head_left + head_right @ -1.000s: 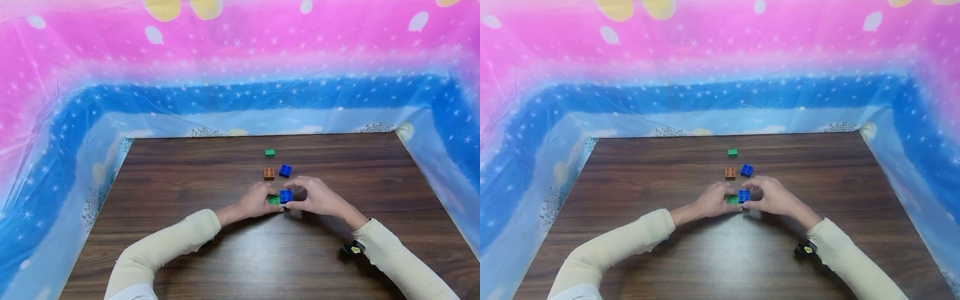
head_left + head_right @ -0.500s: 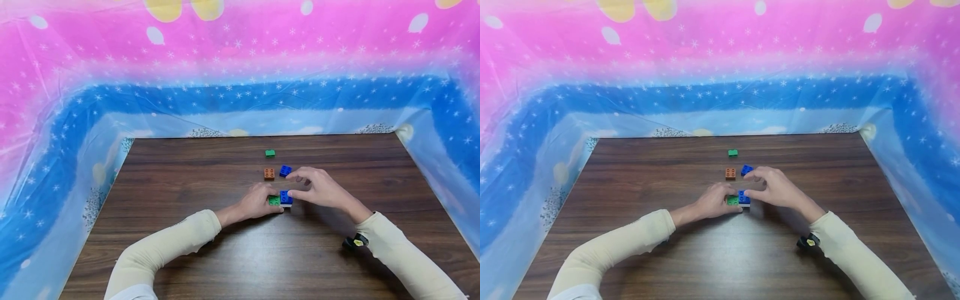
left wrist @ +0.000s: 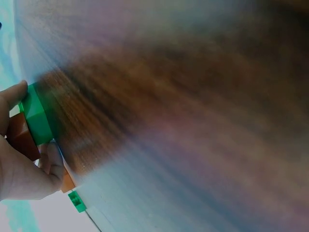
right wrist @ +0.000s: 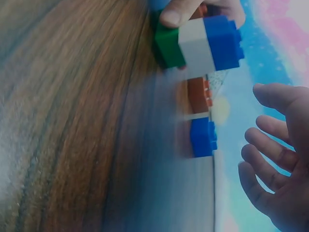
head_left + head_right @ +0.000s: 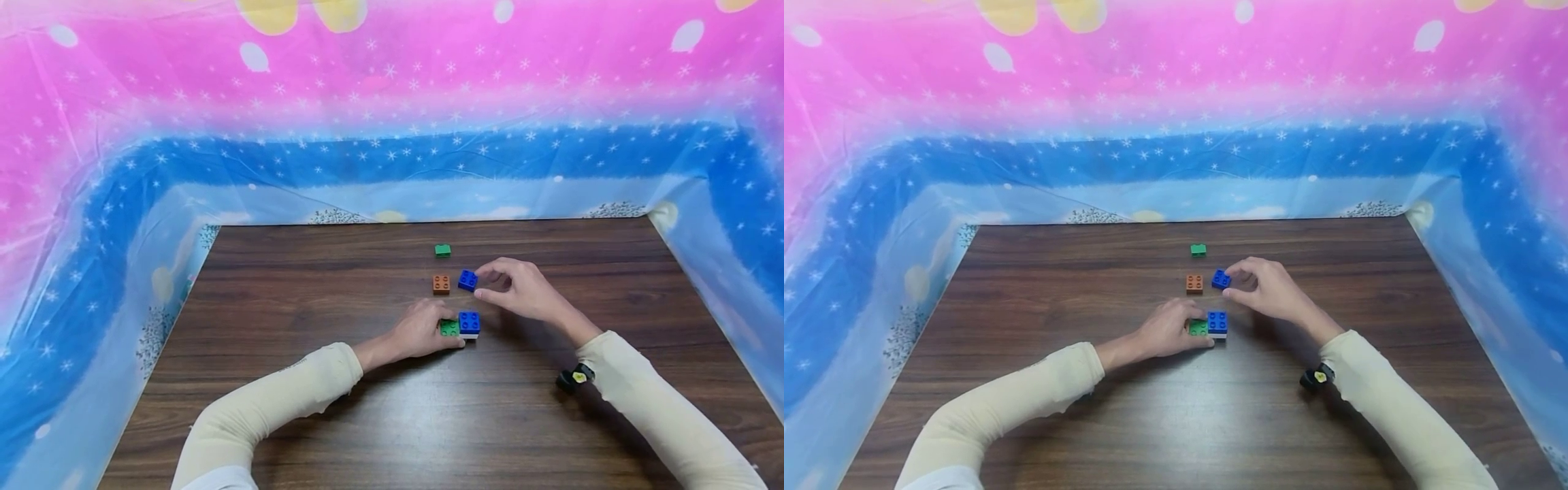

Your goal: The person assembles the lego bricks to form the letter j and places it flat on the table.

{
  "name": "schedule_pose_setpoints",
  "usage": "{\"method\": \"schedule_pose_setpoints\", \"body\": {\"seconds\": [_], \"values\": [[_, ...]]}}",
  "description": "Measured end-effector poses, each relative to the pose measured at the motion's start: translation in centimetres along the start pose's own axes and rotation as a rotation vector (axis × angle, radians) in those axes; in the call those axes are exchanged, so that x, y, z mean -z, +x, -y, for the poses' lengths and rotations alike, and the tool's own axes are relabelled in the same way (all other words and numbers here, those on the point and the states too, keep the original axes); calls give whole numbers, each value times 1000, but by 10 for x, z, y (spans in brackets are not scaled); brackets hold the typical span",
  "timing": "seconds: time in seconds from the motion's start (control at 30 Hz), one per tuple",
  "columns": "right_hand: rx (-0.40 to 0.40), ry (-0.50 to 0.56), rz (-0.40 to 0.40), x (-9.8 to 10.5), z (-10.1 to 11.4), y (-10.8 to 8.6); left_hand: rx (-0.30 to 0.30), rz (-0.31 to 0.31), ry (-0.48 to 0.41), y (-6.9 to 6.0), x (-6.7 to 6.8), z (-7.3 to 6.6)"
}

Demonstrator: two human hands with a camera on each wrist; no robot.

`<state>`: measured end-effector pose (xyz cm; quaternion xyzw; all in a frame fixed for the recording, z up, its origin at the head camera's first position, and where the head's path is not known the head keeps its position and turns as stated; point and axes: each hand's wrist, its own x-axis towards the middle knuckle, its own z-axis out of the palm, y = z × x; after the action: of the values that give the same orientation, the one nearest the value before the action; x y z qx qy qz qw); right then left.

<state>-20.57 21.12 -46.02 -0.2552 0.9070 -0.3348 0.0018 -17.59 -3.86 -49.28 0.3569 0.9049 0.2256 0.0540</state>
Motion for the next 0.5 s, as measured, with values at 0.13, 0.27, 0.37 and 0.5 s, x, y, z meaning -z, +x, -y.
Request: {"method": "schedule_pose_setpoints", "body": {"seconds": [0.13,0.27,0.37,0.5], "values": [[-29,-4,-6,-3,-8,5,-3,-4,3,0,0,0],[-57,-8,-15,-7,-12,11,0,-5,5,-1,0,-1],[-70,-10,-15,-10,-16,15,4,-3,7,-1,1,-1],[-107,-8,3,-14,-19,21,7,2,5,-1,1,-2]]}}
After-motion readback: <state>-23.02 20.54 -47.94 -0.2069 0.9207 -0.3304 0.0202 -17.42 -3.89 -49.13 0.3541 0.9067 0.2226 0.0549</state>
